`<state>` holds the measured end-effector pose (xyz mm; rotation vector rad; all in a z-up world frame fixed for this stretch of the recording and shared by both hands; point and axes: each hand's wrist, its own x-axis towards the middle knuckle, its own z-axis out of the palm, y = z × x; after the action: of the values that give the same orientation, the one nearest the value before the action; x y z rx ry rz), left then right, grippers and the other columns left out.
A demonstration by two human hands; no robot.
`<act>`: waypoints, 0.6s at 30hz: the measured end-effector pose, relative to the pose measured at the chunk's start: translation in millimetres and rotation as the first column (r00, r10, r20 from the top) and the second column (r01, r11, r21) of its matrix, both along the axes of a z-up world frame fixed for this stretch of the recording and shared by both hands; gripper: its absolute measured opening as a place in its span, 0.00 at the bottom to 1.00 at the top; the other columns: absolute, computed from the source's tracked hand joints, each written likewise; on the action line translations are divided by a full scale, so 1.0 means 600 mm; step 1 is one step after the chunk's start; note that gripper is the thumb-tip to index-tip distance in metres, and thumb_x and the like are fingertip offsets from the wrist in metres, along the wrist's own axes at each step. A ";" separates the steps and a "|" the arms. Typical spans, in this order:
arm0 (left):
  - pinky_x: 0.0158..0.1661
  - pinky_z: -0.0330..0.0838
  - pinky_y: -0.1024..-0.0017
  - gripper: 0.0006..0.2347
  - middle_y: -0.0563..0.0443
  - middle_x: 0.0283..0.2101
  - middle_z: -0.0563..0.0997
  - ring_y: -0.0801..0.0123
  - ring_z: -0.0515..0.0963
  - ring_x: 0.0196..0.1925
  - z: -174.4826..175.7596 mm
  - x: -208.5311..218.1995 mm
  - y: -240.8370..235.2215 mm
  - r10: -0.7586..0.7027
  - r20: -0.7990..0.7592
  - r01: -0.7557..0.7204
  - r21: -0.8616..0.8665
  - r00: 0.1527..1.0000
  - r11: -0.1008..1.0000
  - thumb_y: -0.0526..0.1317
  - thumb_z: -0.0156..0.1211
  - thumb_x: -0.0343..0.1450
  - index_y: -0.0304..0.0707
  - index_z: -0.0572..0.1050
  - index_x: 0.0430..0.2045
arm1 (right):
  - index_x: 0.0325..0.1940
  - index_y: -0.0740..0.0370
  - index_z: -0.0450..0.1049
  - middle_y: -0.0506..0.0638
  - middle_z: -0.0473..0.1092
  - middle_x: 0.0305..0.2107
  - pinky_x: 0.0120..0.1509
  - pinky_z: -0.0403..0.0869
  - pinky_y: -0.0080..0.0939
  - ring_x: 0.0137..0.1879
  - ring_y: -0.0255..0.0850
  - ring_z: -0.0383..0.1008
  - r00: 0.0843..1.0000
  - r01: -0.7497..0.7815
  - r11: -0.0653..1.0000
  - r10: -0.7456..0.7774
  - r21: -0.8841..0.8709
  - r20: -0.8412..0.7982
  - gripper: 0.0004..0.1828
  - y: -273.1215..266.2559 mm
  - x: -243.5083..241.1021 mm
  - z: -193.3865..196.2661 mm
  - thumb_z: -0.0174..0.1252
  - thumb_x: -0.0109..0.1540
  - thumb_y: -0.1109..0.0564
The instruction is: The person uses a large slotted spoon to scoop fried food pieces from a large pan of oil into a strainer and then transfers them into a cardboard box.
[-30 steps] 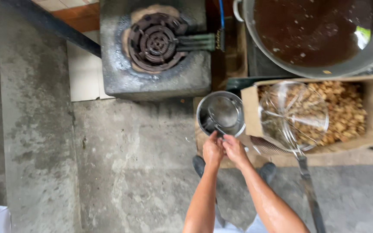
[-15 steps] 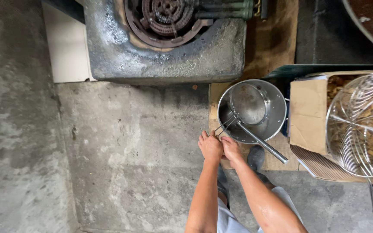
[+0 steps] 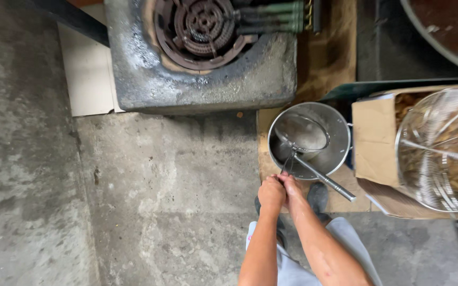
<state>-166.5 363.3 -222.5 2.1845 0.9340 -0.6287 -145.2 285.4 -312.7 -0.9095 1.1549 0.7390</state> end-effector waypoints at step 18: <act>0.41 0.78 0.57 0.07 0.30 0.32 0.82 0.49 0.84 0.38 0.421 -0.015 -0.029 -0.234 0.169 0.275 -0.290 0.957 0.917 0.37 0.65 0.66 0.29 0.82 0.27 | 0.44 0.56 0.72 0.43 0.68 0.27 0.25 0.60 0.37 0.28 0.34 0.65 0.892 -0.130 0.992 0.120 -0.007 0.436 0.07 -0.095 -0.053 0.530 0.59 0.64 0.54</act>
<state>-175.7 346.1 30.0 2.0456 0.4467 -0.6935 -177.2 228.4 5.3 -1.0734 0.6943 0.6078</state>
